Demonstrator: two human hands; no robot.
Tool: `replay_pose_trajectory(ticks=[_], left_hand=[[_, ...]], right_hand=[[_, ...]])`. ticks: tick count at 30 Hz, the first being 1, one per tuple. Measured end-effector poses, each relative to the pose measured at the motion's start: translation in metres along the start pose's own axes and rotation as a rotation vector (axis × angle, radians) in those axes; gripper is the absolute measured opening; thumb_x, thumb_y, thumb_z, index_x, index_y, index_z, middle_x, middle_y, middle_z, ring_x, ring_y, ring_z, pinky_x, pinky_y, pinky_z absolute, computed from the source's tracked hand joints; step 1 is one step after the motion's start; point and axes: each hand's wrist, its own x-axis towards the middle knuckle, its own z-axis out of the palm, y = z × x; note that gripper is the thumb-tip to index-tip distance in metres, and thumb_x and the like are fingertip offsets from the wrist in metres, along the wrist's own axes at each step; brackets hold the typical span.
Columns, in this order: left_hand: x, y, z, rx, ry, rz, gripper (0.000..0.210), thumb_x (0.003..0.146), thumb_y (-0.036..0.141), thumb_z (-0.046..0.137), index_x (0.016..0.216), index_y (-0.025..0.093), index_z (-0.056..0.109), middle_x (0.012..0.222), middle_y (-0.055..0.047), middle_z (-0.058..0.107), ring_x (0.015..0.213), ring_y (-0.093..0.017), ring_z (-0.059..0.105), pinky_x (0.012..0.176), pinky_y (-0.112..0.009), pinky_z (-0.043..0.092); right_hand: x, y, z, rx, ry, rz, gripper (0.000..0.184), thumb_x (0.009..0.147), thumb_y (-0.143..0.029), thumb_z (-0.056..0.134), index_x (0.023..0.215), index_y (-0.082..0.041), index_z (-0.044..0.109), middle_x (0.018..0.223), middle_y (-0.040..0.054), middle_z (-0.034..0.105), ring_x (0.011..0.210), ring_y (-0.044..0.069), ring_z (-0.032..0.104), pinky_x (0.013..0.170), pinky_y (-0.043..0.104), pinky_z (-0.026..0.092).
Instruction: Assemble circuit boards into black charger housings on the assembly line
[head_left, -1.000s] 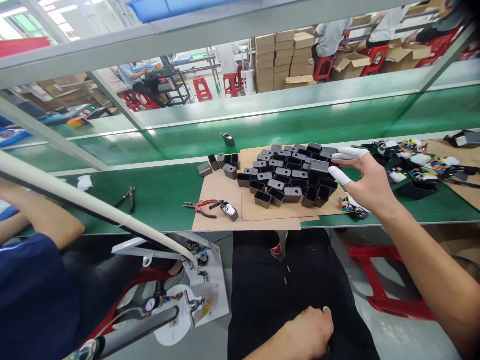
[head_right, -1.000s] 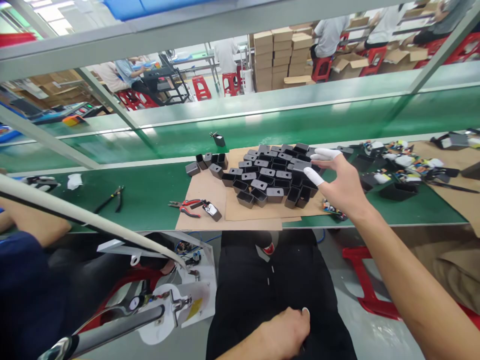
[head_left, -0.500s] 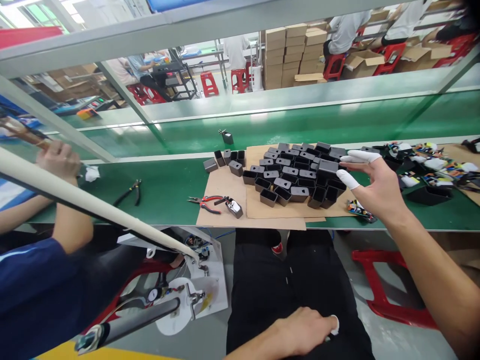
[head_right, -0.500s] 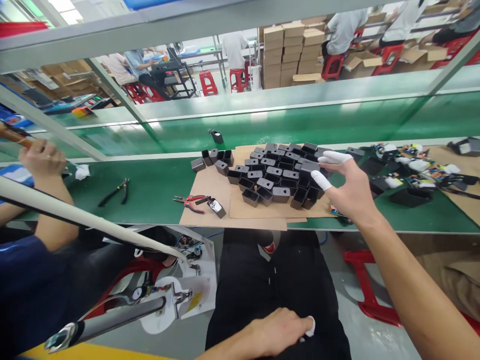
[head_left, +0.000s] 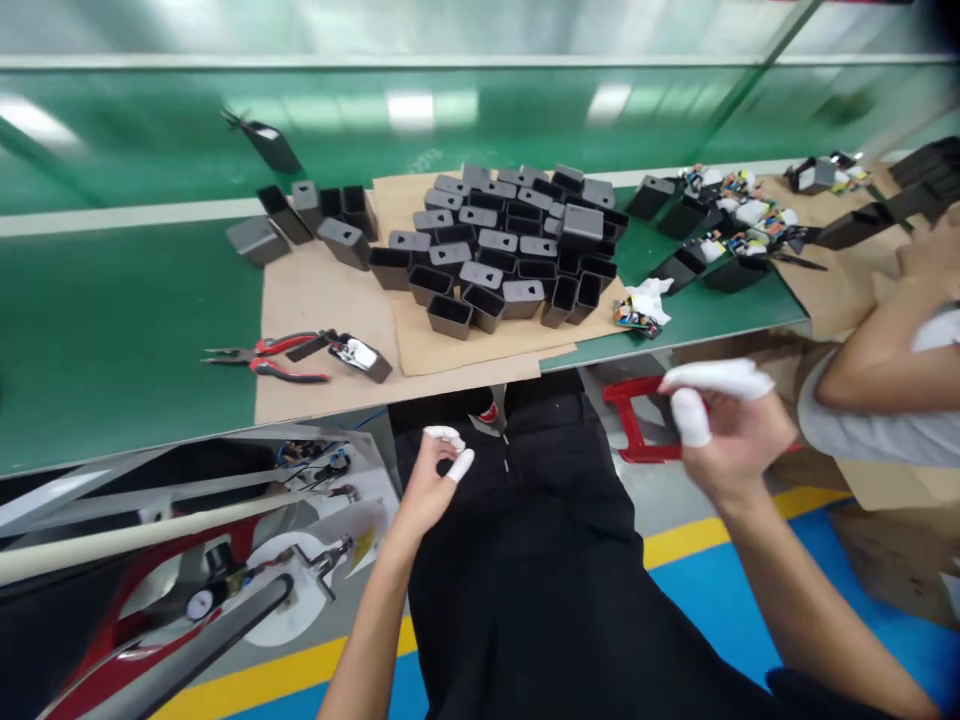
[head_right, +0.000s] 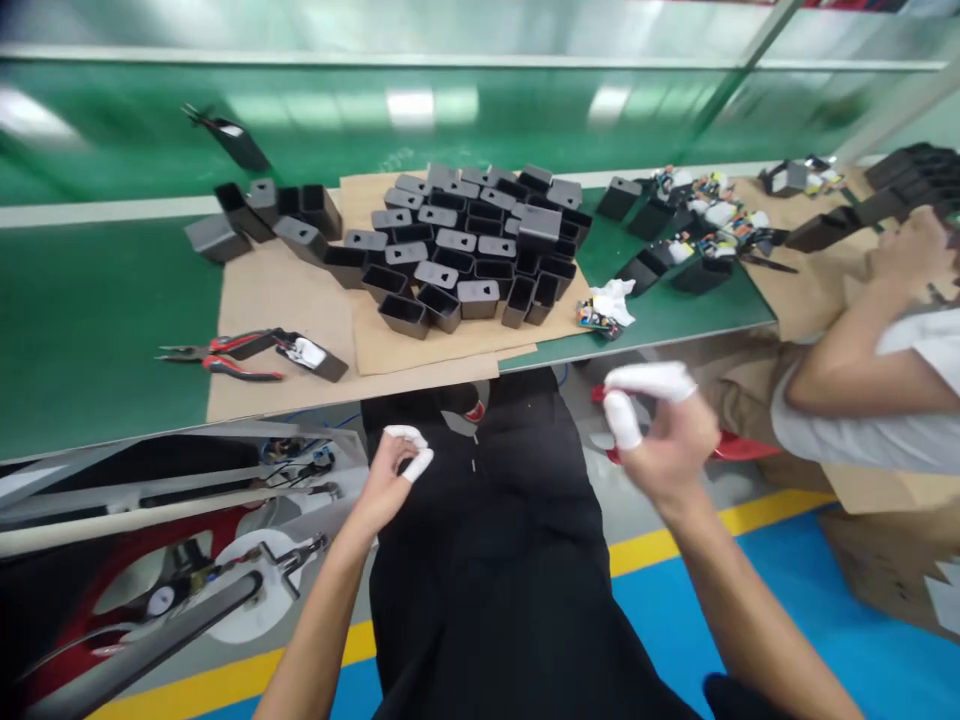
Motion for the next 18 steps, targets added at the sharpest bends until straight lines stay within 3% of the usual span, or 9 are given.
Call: replay_pose_trajectory(ticks=[2,5,7,9,11,13,15,16,18], left_hand=[[-0.003,-0.004,-0.009,-0.078,0.047,-0.026,0.031,0.095,0.041,0.071,0.115,0.025,0.053,0.107,-0.002,0.061,0.098,-0.018,0.065,0.098,-0.036,0.050],[-0.009,-0.006,-0.005,-0.172,0.081,-0.058,0.033,0.091,0.044,0.076,0.109,0.024,0.058,0.102,-0.001,0.062,0.092,-0.017,0.067,0.094,-0.034,0.052],[-0.011,-0.007,0.005,-0.223,0.095,-0.069,0.031,0.091,0.044,0.077,0.108,0.024,0.060,0.098,0.000,0.064,0.087,-0.016,0.067,0.091,-0.033,0.053],[-0.012,-0.006,0.016,-0.269,0.105,-0.071,0.029,0.092,0.042,0.077,0.108,0.024,0.062,0.096,0.001,0.065,0.085,-0.015,0.067,0.089,-0.032,0.053],[-0.013,-0.006,0.023,-0.307,0.109,-0.067,0.028,0.092,0.041,0.077,0.108,0.024,0.063,0.096,0.001,0.065,0.084,-0.015,0.067,0.089,-0.031,0.053],[-0.014,-0.004,0.025,-0.337,0.115,-0.056,0.028,0.090,0.040,0.079,0.108,0.024,0.064,0.097,0.001,0.065,0.082,-0.014,0.066,0.088,-0.031,0.052],[-0.017,0.000,0.022,-0.358,0.117,-0.047,0.028,0.089,0.037,0.081,0.107,0.023,0.065,0.098,0.001,0.065,0.082,-0.014,0.065,0.088,-0.030,0.052],[-0.019,0.003,0.019,-0.369,0.116,-0.041,0.027,0.088,0.036,0.081,0.106,0.023,0.065,0.097,0.001,0.065,0.082,-0.014,0.065,0.088,-0.030,0.051],[-0.025,0.010,0.012,-0.391,0.110,-0.030,0.024,0.089,0.035,0.081,0.104,0.023,0.066,0.095,0.001,0.064,0.082,-0.014,0.064,0.088,-0.029,0.050]], right_hand=[[-0.066,0.004,0.005,0.066,-0.175,0.165,0.013,0.096,-0.046,0.070,0.103,-0.036,0.073,0.099,0.0057,0.076,0.092,0.034,0.076,0.094,0.063,0.064],[-0.144,-0.004,0.008,0.303,-0.494,0.499,0.037,0.098,-0.054,0.071,0.123,-0.027,0.070,0.113,0.0116,0.079,0.104,0.031,0.078,0.103,0.058,0.060],[-0.170,-0.012,0.006,0.647,-0.697,0.678,0.054,0.102,-0.069,0.057,0.134,-0.026,0.066,0.122,0.0145,0.078,0.104,0.031,0.080,0.100,0.055,0.063],[-0.171,-0.014,0.004,0.823,-0.854,0.735,0.070,0.100,-0.082,0.045,0.135,-0.026,0.068,0.119,0.0150,0.079,0.096,0.031,0.082,0.090,0.052,0.067],[-0.155,-0.007,0.007,0.647,-0.790,0.668,0.066,0.094,-0.082,0.058,0.122,-0.025,0.076,0.110,0.0126,0.081,0.096,0.031,0.081,0.088,0.050,0.068],[-0.133,0.004,0.010,0.367,-0.399,0.593,0.057,0.080,-0.072,0.083,0.113,-0.026,0.078,0.115,0.0111,0.079,0.112,0.033,0.077,0.103,0.054,0.063],[-0.122,0.011,0.009,0.305,-0.206,0.577,0.055,0.090,-0.069,0.074,0.125,-0.026,0.072,0.131,0.0133,0.074,0.128,0.033,0.070,0.114,0.058,0.056],[-0.122,0.010,0.008,0.329,-0.185,0.580,0.052,0.097,-0.069,0.065,0.128,-0.027,0.070,0.132,0.0137,0.073,0.126,0.033,0.071,0.112,0.058,0.057],[-0.131,0.002,0.008,0.484,-0.397,0.596,0.053,0.105,-0.069,0.048,0.126,-0.025,0.071,0.123,0.0134,0.077,0.111,0.030,0.077,0.098,0.055,0.065]])
